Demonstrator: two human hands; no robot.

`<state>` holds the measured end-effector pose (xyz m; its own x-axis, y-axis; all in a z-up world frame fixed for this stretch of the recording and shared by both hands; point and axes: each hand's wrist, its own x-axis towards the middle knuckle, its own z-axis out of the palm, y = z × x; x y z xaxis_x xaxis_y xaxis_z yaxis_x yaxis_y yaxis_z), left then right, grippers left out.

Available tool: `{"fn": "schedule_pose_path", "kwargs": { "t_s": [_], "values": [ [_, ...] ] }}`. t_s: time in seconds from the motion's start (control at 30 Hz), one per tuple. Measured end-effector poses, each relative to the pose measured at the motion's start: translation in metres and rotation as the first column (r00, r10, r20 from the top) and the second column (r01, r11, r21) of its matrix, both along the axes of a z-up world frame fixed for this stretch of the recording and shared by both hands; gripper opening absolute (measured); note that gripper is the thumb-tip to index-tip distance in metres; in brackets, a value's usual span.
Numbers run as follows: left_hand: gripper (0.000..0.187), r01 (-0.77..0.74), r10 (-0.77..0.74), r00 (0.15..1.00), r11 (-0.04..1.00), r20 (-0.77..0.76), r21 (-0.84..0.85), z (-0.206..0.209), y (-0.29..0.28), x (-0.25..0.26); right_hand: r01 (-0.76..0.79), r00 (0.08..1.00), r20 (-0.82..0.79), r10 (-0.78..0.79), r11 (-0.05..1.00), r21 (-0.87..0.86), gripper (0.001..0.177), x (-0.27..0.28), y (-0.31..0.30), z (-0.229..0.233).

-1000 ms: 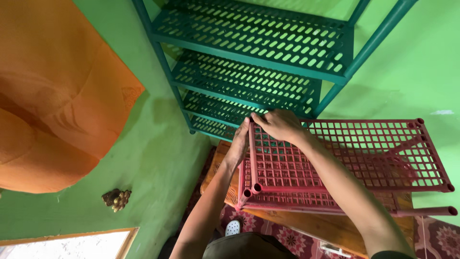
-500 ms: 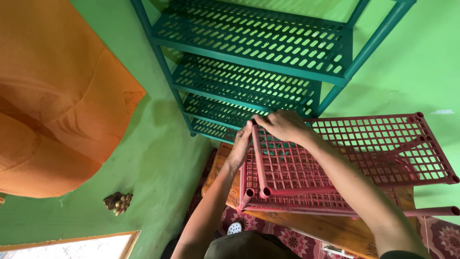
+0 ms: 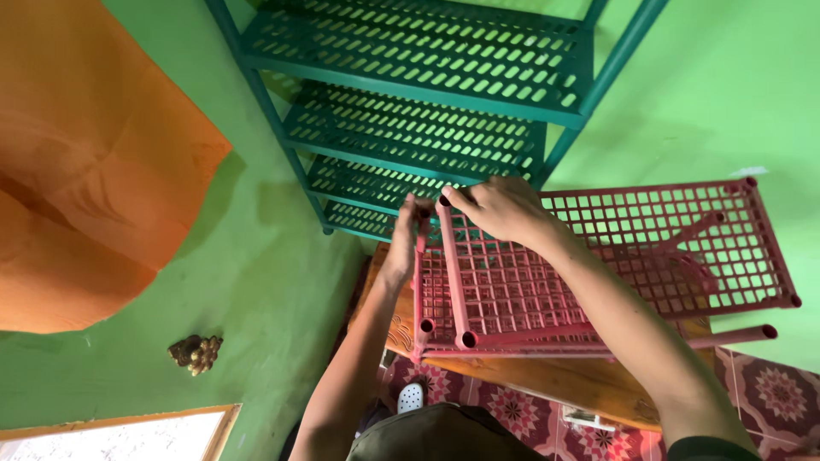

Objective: The person disassembles a red plastic stool by hand, removing the handle and legs one by one. The parts are placed on a wooden table in a room with green walls and a patterned floor.

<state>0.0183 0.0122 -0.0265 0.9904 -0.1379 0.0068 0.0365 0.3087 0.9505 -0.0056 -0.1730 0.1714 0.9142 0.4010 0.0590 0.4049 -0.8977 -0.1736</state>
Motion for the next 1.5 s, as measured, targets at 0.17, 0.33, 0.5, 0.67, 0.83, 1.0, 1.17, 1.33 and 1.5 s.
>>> {"fn": "schedule_pose_path", "kwargs": {
  "t_s": [0.17,0.33,0.5,0.67,0.83,1.0,1.17,1.33,1.5],
  "values": [
    [0.047,-0.491,0.214,0.816,0.747,0.537,0.448,0.089,0.0,-0.056,-0.031,0.999,0.041,0.028,0.997,0.07,0.063,-0.026,-0.001,0.02],
    [0.055,-0.274,0.096,0.919,0.853,0.384,0.443,0.168,-0.016,-0.142,-0.085,0.989,0.125,0.076,0.994,0.074,0.062,-0.048,-0.008,0.039],
    [0.079,-0.072,0.026,0.983,0.964,0.18,0.256,0.203,-0.04,-0.196,-0.225,0.948,0.256,0.187,0.965,0.131,0.053,-0.079,-0.018,0.056],
    [0.079,0.054,-0.068,0.996,0.968,0.05,0.243,0.194,-0.065,-0.227,-0.261,0.93,0.282,0.238,0.964,0.048,0.049,-0.111,-0.033,0.073],
    [0.057,0.085,-0.109,0.989,0.97,-0.099,-0.227,0.168,-0.092,-0.263,-0.376,0.823,0.451,0.346,0.926,-0.026,0.05,-0.146,-0.039,0.076],
    [0.04,0.003,-0.001,0.997,1.0,0.075,-0.023,0.153,-0.092,-0.285,-0.354,0.853,0.407,0.326,0.935,-0.008,0.045,-0.179,-0.042,0.072],
    [0.037,-0.047,0.046,0.997,0.999,0.056,0.003,0.143,-0.082,-0.293,-0.293,0.802,0.581,0.142,0.94,0.175,0.049,-0.214,-0.063,0.06],
    [0.038,-0.072,0.059,0.994,0.987,-0.095,-0.146,0.137,-0.064,-0.302,-0.014,0.719,0.583,-0.378,0.831,0.556,0.052,-0.273,-0.092,0.022],
    [0.039,-0.054,-0.023,0.979,0.929,-0.203,-0.365,0.112,-0.063,-0.314,-0.082,0.653,0.205,-0.729,0.2,0.976,0.074,-0.322,-0.098,-0.067]
  ]
}}
